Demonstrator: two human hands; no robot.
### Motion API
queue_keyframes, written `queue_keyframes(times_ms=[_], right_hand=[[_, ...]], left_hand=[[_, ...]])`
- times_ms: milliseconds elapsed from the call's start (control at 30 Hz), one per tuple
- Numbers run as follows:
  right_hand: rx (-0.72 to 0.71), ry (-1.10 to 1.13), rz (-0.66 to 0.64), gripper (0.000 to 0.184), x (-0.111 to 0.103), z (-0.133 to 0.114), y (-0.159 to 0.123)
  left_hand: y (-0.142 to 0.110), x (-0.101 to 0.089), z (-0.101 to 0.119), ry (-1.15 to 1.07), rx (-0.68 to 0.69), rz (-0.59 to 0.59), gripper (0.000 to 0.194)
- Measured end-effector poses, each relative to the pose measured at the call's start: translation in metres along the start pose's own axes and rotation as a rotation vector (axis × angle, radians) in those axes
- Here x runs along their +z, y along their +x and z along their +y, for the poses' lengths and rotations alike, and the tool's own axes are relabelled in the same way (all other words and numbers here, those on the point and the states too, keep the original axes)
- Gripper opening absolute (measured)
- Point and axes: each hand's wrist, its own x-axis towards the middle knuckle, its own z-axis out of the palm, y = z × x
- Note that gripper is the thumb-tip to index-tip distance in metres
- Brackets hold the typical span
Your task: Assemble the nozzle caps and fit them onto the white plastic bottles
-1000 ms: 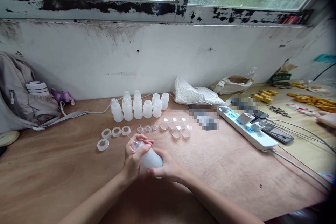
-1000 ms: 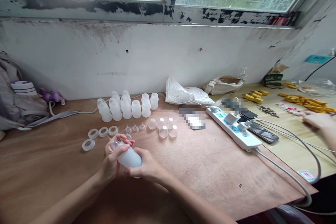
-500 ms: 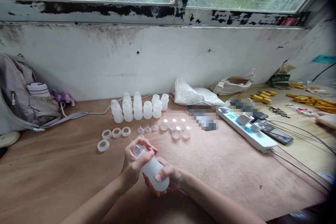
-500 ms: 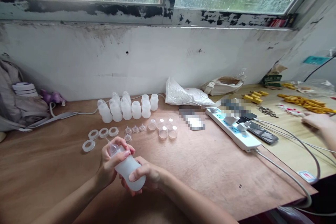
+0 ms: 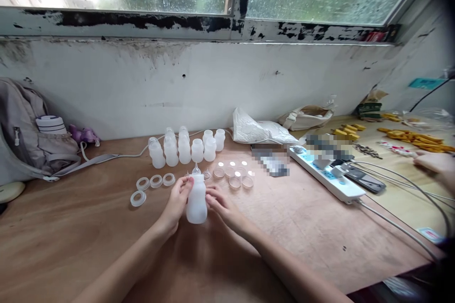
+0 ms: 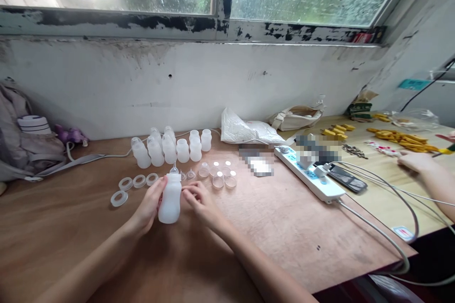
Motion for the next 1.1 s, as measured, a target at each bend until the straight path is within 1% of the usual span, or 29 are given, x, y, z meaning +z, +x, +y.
queue_keyframes(times_ms=[33, 100, 167, 200, 233, 333, 400, 467, 533, 600, 667, 700, 800, 867, 967, 1100], right_hand=[[-0.02, -0.077, 0.052, 0.029, -0.008, 0.001, 0.003], [-0.03, -0.278, 0.254, 0.027, -0.026, 0.006, 0.01], [-0.003, -0.511, 0.44, 0.024, -0.046, 0.012, 0.015], [0.017, -0.613, 0.494, 0.024, -0.055, 0.016, 0.017], [0.048, -0.69, 0.508, 0.025, -0.063, 0.019, 0.019], [0.16, -0.81, 0.443, 0.027, -0.079, 0.028, 0.02], [0.212, -0.831, 0.421, 0.031, -0.081, 0.032, 0.019], [0.211, -0.819, 0.424, 0.031, -0.08, 0.032, 0.019], [0.153, -0.758, 0.444, 0.028, -0.078, 0.029, 0.019], [0.083, -0.623, 0.489, 0.028, -0.076, 0.023, 0.019], [0.053, -0.398, 0.518, 0.033, -0.074, 0.016, 0.02], [0.059, -0.257, 0.515, 0.035, -0.074, 0.013, 0.02], [0.108, 0.174, 0.441, 0.035, -0.069, 0.008, 0.02], [0.137, 0.367, 0.383, 0.032, -0.063, 0.007, 0.02], [0.152, 0.495, 0.323, 0.031, -0.054, 0.007, 0.018], [0.144, 0.535, 0.249, 0.03, -0.046, 0.007, 0.016]], left_hand=[[0.0, 0.0, 0.0, -0.022, -0.007, 0.014, 0.042], [0.001, -0.001, 0.0, -0.077, -0.058, 0.022, 0.043], [0.002, -0.001, 0.001, -0.12, -0.15, 0.008, 0.044], [0.002, -0.002, 0.0, -0.132, -0.196, -0.001, 0.045], [0.002, -0.002, 0.0, -0.139, -0.231, -0.015, 0.046], [0.002, -0.003, -0.001, -0.142, -0.264, -0.083, 0.048], [0.001, -0.004, -0.003, -0.09, -0.238, -0.143, 0.045], [0.0, -0.006, -0.004, 0.034, -0.198, -0.205, 0.046], [0.0, -0.008, -0.004, 0.244, -0.135, -0.251, 0.051], [0.001, -0.011, -0.001, 0.511, -0.031, -0.286, 0.05], [0.002, -0.015, 0.005, 0.74, 0.085, -0.313, 0.048], [0.002, -0.016, 0.009, 0.813, 0.131, -0.319, 0.047], [0.001, -0.02, 0.017, 0.894, 0.202, -0.294, 0.048], [0.0, -0.021, 0.019, 0.915, 0.218, -0.256, 0.05], [0.0, -0.022, 0.018, 0.931, 0.245, -0.193, 0.049], [0.001, -0.022, 0.018, 0.917, 0.308, -0.185, 0.04]])
